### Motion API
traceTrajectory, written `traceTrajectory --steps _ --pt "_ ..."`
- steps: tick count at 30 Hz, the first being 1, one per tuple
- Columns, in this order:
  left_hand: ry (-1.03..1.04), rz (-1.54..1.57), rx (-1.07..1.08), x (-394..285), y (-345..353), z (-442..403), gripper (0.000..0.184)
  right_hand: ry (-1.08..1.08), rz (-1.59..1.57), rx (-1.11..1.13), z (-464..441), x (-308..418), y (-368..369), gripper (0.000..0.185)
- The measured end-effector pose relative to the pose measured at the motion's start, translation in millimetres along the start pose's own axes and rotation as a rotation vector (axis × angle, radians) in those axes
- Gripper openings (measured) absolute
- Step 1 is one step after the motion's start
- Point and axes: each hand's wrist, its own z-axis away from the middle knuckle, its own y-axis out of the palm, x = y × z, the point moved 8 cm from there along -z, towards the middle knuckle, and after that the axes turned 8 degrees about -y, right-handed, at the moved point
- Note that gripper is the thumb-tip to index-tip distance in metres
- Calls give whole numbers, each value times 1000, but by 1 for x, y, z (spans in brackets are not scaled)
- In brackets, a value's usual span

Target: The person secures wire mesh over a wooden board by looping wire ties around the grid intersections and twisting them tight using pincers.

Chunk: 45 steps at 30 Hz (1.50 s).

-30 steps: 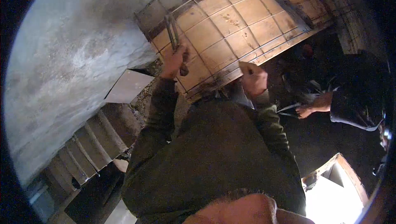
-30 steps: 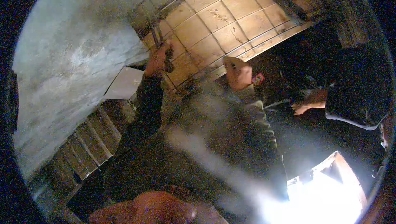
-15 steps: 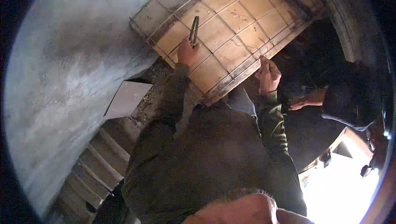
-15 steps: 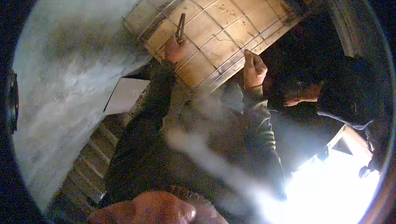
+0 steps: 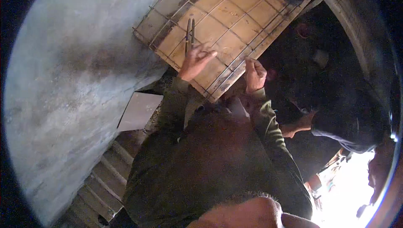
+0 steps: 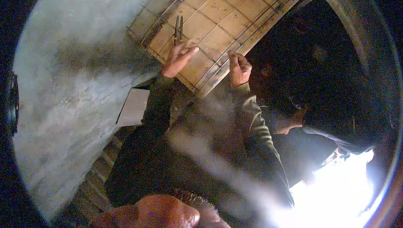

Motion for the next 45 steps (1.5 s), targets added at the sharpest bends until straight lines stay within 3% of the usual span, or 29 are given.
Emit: traceTrajectory --steps 2,4,7,9,10,14,15,17,19,24,26,28,31,34,42,43,44,45 --pt "-48 33 -12 -12 17 6 36 -18 26 20 3 -6 5 26" --pt "-127 326 -39 8 22 8 31 -39 129 58 12 -8 8 25" --pt "-126 481 33 10 29 10 27 -122 97 86 24 -1 9 25" --pt "-107 312 61 -4 28 9 25 -111 118 95 26 4 7 26" --pt "-94 145 73 -10 29 10 23 -227 233 108 27 14 8 27" --pt "-93 106 138 -11 24 -6 22 -451 440 18 28 30 22 32" --pt "-66 140 159 -10 22 -13 23 -354 413 58 30 41 33 30" --pt "-40 176 209 -1 16 -33 24 -365 414 1 26 44 42 29" --pt "-106 361 248 13 6 -58 25 -365 575 -54 23 54 59 26" --pt "-227 362 325 23 -11 -108 27 -268 685 -71 21 40 106 24" --pt "-319 366 365 28 -9 -113 28 -146 720 -169 22 36 104 23" --pt "-338 346 474 31 -7 -119 27 -181 723 -314 23 47 109 24" --pt "-435 379 641 28 0 -112 26 -104 706 -298 17 54 126 24" --pt "-452 423 673 26 -1 -117 24 -89 680 -385 15 51 135 23" --pt "-553 462 850 31 23 -119 36 -72 957 -530 14 56 113 32" --pt "-473 260 870 33 22 -123 52 -48 1056 -590 13 57 107 28" --pt "-470 266 868 34 18 -129 52 4 1133 -625 10 57 98 29" --pt "-219 -50 798 27 11 -140 52 31 1135 -624 7 55 92 29"
